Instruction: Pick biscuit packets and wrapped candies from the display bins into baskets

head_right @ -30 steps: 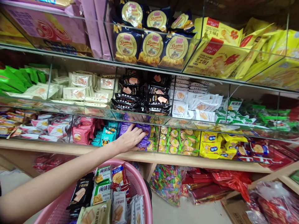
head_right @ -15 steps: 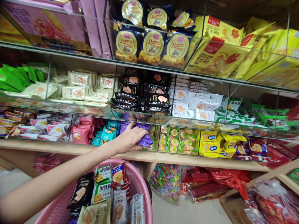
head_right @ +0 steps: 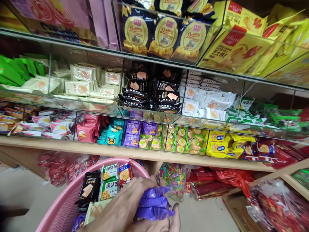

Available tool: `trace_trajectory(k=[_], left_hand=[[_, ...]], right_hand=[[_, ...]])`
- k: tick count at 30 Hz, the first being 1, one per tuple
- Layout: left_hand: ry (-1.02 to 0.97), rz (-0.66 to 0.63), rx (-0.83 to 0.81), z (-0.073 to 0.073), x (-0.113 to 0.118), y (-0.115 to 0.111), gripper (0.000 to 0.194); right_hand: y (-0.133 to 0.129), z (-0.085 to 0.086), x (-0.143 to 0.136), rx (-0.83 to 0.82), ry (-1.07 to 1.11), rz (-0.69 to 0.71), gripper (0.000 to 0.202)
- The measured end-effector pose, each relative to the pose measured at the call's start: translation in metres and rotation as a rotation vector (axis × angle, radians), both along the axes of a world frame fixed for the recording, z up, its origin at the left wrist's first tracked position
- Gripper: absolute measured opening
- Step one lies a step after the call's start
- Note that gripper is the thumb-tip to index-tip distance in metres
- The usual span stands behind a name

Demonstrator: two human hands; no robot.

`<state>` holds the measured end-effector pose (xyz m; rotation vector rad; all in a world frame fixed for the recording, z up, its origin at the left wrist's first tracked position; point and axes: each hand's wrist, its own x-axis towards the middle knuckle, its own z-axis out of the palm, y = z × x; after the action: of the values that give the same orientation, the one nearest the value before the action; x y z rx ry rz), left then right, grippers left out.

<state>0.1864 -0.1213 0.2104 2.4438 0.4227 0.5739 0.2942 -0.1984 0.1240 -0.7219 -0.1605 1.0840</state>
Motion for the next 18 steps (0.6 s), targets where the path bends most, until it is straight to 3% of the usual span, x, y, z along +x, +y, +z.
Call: trace_trajectory(k=[6,11,15,18], left_hand=[[0.063,0.048,0.149,-0.032,-0.004,-0.003,0.068],[0.176,0.132,0.196,-0.046,-0.008,-0.01,0.065],[0.143,0.181,0.001,-0.041,-0.014,-0.008,0.061],[0.038,0.186,-0.367,-0.021,-0.028,0.002,0.061]], right_hand=[[0.002,-0.001,-0.01,0.011,0.237,0.068,0.055],[0.003,-0.001,-0.015,-0.04,0.266,0.172,0.066],[0.002,0.008,-0.022,-0.085,0.134,0.216,0.064],[0.002,0.016,-0.027,-0.061,0.047,0.266,0.066]])
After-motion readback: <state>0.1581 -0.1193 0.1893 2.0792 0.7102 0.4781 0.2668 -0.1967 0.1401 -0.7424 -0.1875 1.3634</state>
